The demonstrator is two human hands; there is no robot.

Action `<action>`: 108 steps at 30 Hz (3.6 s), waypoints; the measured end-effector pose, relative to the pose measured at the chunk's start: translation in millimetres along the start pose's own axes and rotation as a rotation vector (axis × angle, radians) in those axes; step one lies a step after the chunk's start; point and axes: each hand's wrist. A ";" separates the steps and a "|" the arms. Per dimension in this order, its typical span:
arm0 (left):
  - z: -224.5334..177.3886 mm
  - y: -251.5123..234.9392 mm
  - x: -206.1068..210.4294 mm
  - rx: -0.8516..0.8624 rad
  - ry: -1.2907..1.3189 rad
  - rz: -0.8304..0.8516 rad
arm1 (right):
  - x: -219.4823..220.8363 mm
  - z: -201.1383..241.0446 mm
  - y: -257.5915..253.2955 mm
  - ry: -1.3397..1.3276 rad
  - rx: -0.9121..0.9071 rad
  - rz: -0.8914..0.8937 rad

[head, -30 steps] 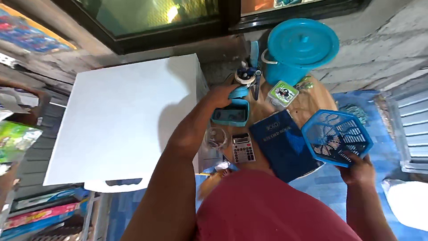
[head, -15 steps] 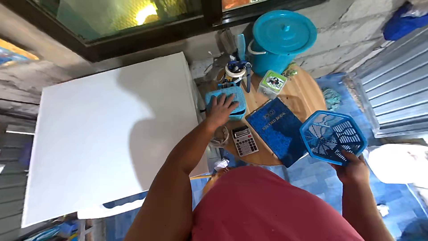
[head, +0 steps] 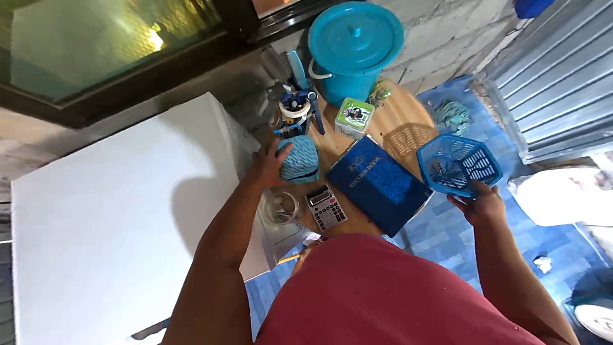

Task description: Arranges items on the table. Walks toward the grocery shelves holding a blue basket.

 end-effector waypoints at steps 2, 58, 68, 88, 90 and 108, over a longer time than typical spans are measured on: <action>1.7 1.6 -2.7 0.009 0.027 0.016 | 8.0 4.2 -18.5 0.003 0.042 0.012; -135.3 198.8 15.7 -0.268 1.059 -0.455 | 124.2 -20.7 80.7 0.799 -0.335 1.001; -84.0 357.6 35.6 -0.596 1.407 -0.705 | 127.0 -126.5 180.4 1.103 -0.552 1.534; -83.4 426.8 52.6 -1.019 1.951 -1.416 | 184.6 -114.0 178.1 0.922 -1.229 1.389; -89.1 425.9 47.1 -1.037 2.025 -1.419 | 197.7 -110.5 190.5 0.689 -1.375 1.543; -180.8 693.2 231.4 -1.535 2.197 -1.629 | 127.9 -330.6 519.2 0.956 -0.567 2.671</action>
Point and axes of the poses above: each hand's wrist, its own y-axis away from the middle knuckle, its own x-axis out of the palm, z = x × y, and after that the axes turned 1 degree about -x, right-handed
